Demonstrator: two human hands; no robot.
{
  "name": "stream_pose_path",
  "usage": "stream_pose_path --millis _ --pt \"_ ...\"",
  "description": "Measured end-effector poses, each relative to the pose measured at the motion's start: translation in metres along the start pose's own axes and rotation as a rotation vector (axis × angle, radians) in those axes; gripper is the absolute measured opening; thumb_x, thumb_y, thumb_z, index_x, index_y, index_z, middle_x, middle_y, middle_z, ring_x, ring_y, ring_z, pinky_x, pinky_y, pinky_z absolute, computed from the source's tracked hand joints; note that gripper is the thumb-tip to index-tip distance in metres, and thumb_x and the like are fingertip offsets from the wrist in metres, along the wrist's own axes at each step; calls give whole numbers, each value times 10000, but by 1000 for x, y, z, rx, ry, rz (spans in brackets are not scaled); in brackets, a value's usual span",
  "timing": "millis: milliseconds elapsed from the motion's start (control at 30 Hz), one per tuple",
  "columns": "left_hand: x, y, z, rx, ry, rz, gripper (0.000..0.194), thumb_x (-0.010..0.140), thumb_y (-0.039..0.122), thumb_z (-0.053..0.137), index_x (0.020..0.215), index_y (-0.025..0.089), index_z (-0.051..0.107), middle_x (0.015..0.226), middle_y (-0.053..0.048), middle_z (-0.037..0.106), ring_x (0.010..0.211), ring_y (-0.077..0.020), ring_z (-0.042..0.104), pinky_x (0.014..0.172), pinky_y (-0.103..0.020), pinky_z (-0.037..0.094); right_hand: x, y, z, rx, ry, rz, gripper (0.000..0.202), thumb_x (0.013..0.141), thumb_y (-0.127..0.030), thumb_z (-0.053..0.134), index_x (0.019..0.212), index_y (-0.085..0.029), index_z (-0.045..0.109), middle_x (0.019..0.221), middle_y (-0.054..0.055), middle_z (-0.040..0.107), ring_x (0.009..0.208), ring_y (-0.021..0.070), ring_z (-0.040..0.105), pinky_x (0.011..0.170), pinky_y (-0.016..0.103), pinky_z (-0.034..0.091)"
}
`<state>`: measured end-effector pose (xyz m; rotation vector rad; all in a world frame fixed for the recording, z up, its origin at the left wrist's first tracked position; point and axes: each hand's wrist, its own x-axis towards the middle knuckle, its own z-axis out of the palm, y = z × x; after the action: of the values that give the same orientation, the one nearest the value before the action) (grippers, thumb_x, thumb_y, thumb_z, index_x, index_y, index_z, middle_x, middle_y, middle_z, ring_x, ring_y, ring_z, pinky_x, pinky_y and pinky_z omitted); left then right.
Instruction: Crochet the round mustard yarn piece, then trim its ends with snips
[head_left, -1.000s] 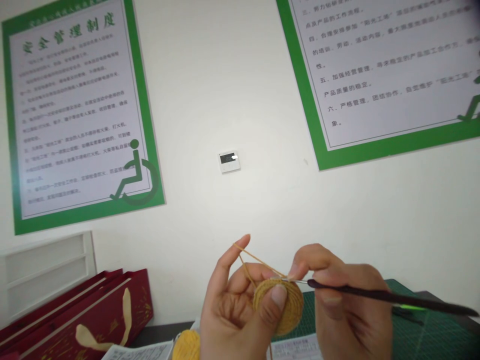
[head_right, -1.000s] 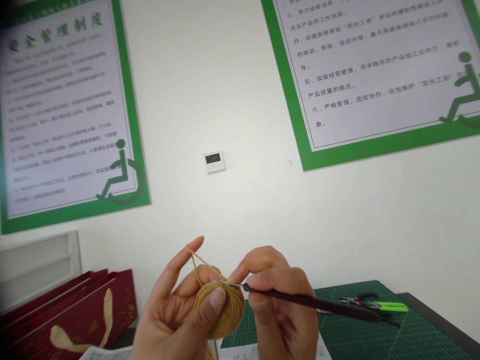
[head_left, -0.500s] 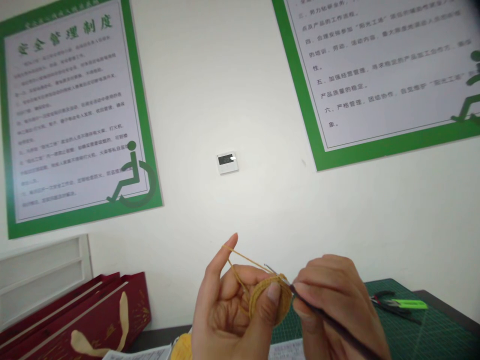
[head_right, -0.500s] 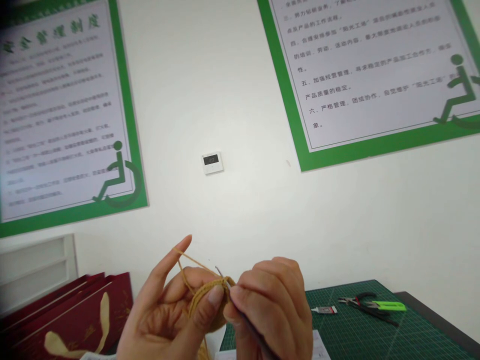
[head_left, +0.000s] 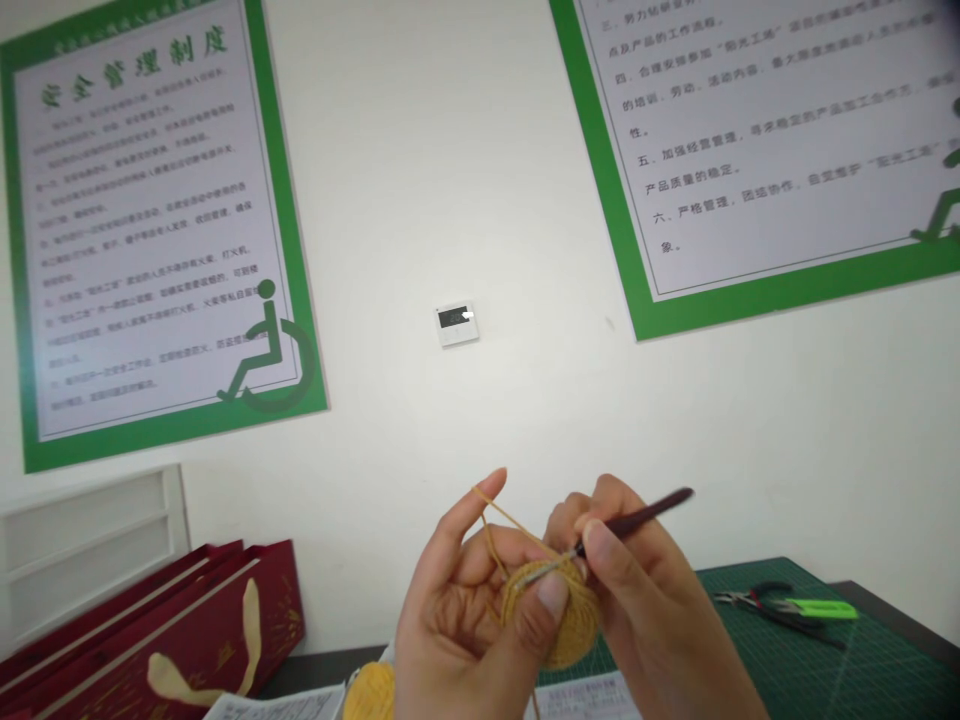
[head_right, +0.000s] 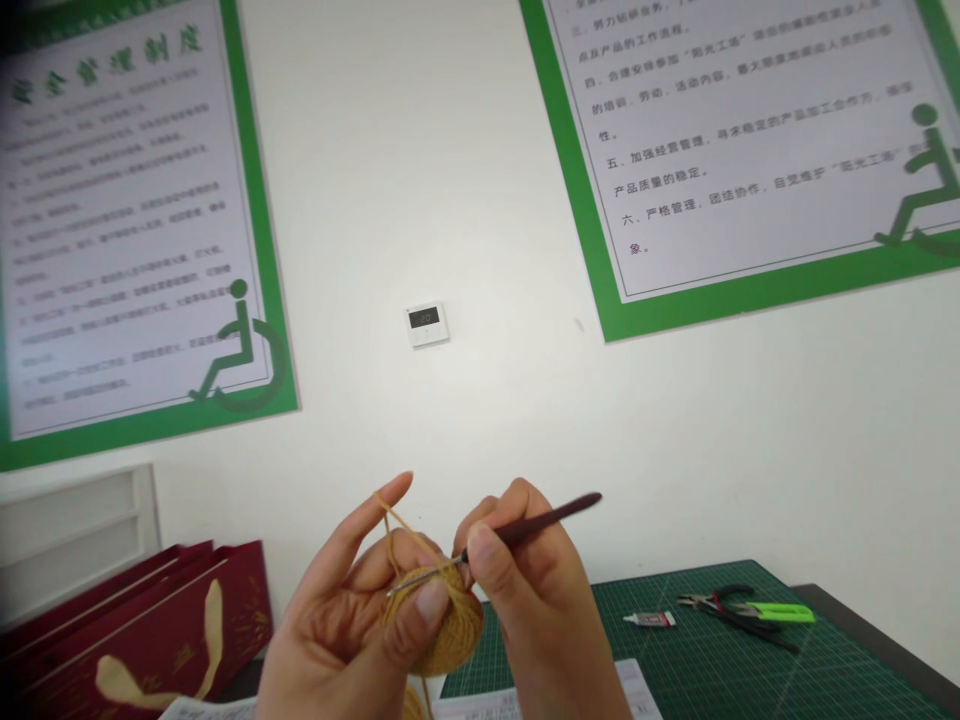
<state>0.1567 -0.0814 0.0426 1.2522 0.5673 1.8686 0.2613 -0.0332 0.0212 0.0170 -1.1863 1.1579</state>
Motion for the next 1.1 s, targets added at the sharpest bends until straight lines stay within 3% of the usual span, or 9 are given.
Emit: stream_pose_path --millis 67,167,233,300,433,633,767,933,1100 --pt "-1 -1 1 20 31 22 655 708 146 869 1313 245 641 712 -8 714 621 -105 626 590 -180 489 0 -1 -5 -306 -6 -336 68 930 -235 622 874 -254 589 772 -12 572 700 142 545 614 278 462" --pt "0 -2 1 -14 38 -10 679 689 147 882 1320 227 643 707 -14 710 625 -125 642 597 -210 511 2 -6 -12 -836 7 -928 310 763 -29 715 965 -263 693 790 12 661 706 166 584 636 337 505" --pt "2 -2 -1 -96 -24 -122 682 642 150 912 1283 217 686 703 -8 696 606 -114 634 601 -212 518 3 -6 -12 -928 79 -1131 362 732 -12 738 989 -266 720 768 17 679 655 166 577 597 348 503" --pt "4 -2 -4 -182 -94 -255 685 598 155 937 1247 209 724 714 -7 679 613 -100 627 624 -207 526 1 -2 -8 -758 96 -1049 277 826 -94 705 1024 -286 714 738 12 663 629 168 571 573 348 493" --pt "7 1 -8 -223 -137 -354 681 594 158 939 1241 222 739 744 -14 651 679 -118 652 658 -213 544 -5 7 1 -233 105 -606 59 970 -285 597 995 -300 649 750 6 623 702 176 583 624 340 485" --pt "8 4 -11 -214 -178 -320 579 609 137 931 1160 231 780 723 -3 653 564 -57 573 605 -183 516 -4 -3 -4 73 74 -243 247 1035 -354 423 854 -243 549 666 -13 493 644 151 461 607 295 406" --pt "7 -1 -9 -99 -117 -114 474 651 165 914 1102 246 794 744 -27 701 655 -111 633 633 -206 514 0 -8 -2 204 -32 63 339 998 -432 497 739 -215 488 659 -24 455 609 129 411 610 286 405" --pt "3 -4 -2 -10 -16 54 459 678 142 889 1106 270 785 711 -10 700 626 -112 636 578 -189 508 0 -3 -2 -47 6 -80 152 936 -359 653 866 -239 592 902 6 633 821 141 574 739 269 478" --pt "2 -2 6 -20 76 102 452 607 130 924 1021 272 809 672 13 708 608 -94 650 594 -158 532 -1 0 -5 -134 24 -203 74 1006 -332 548 960 -287 584 899 -20 707 877 127 638 813 257 498"
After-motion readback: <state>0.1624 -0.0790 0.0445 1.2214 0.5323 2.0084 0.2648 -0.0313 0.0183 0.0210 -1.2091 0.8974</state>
